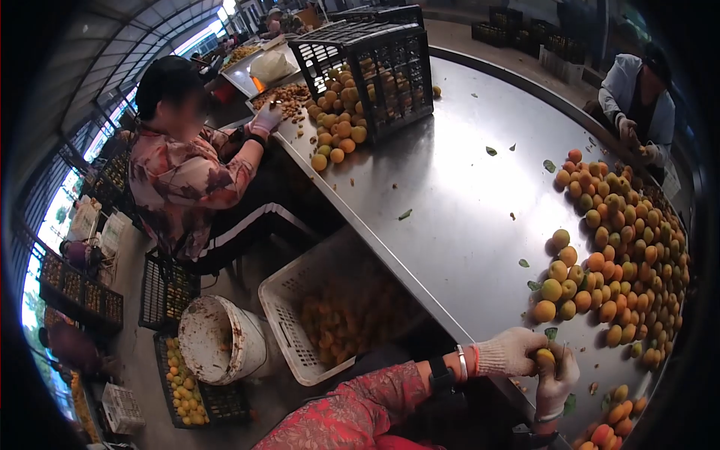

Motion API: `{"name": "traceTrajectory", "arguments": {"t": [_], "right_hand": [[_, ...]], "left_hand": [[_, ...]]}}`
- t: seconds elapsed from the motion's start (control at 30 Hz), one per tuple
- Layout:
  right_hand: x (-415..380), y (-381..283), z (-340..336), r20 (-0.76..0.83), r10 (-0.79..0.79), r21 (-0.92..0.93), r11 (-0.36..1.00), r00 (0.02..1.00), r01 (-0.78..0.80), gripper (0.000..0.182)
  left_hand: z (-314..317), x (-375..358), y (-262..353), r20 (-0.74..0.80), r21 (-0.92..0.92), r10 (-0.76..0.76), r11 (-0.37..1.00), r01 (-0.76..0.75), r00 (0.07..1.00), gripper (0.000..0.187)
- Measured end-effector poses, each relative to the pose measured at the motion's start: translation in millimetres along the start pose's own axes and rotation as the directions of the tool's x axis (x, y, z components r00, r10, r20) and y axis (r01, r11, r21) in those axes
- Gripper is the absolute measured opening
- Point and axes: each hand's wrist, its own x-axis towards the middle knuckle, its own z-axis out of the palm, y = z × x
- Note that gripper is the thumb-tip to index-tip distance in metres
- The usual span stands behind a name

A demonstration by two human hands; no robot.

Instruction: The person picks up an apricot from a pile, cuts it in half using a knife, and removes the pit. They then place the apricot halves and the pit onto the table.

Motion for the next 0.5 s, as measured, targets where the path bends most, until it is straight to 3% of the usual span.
{"name": "traceTrajectory", "arguments": {"t": [0.1,0.13,0.2,0.27,0.3,0.33,0.37,0.4,0.47,0.5], "right_hand": [[-4.6,-3.0,10.1,-0.055,0.36,0.244,0.909,0.931,-0.337,0.015],[-2.2,-3.8,10.4,-0.053,0.363,0.243,0.908,0.93,-0.34,0.015],[6.3,-9.3,7.7,-0.047,0.38,0.306,0.886,0.924,-0.349,0.017],[1.6,4.7,6.2,0.027,0.444,0.355,0.833,0.896,-0.423,0.02],[5.7,-10.3,-0.5,0.083,0.56,0.356,0.756,0.824,-0.549,0.019],[6.4,-13.4,-1.0,0.063,0.586,0.446,0.708,0.808,-0.548,0.017],[9.9,-17.9,0.7,-0.046,0.625,0.454,0.708,0.779,-0.541,0.016],[10.4,-15.8,-7.0,-0.079,0.588,0.462,0.737,0.805,-0.493,0.018],[10.9,-13.3,-16.8,-0.136,0.71,0.741,0.536,0.691,-0.404,0.02],[11.3,-9.9,-22.2,-0.191,0.678,0.817,0.511,0.709,-0.269,0.02]], "left_hand": [[4.7,-0.1,4.2,-0.059,0.139,-0.083,0.986,0.091,0.995,0.04],[4.2,-0.5,3.9,-0.058,0.137,-0.085,0.986,0.093,0.995,0.04],[4.1,-1.6,3.1,-0.063,-0.056,-0.09,0.995,0.086,0.994,0.043],[11.4,0.3,-8.4,-0.012,-0.281,-0.223,0.936,0.211,0.975,0.041],[3.9,-6.7,13.9,0.07,-0.455,-0.269,0.848,0.271,0.961,0.036],[11.3,-3.2,5.5,0.097,-0.535,-0.291,0.791,0.296,0.952,0.034],[18.8,-4.1,-5.4,0.053,-0.636,-0.24,0.74,0.218,0.969,0.032],[18.2,-3.5,2.2,0.058,-0.629,-0.247,0.743,0.227,0.967,0.032],[19.7,-4.3,6.0,0.061,-0.727,-0.245,0.654,0.212,0.967,0.038],[18.7,-4.4,14.7,0.068,-0.784,-0.247,0.586,0.205,0.967,0.045]]}}
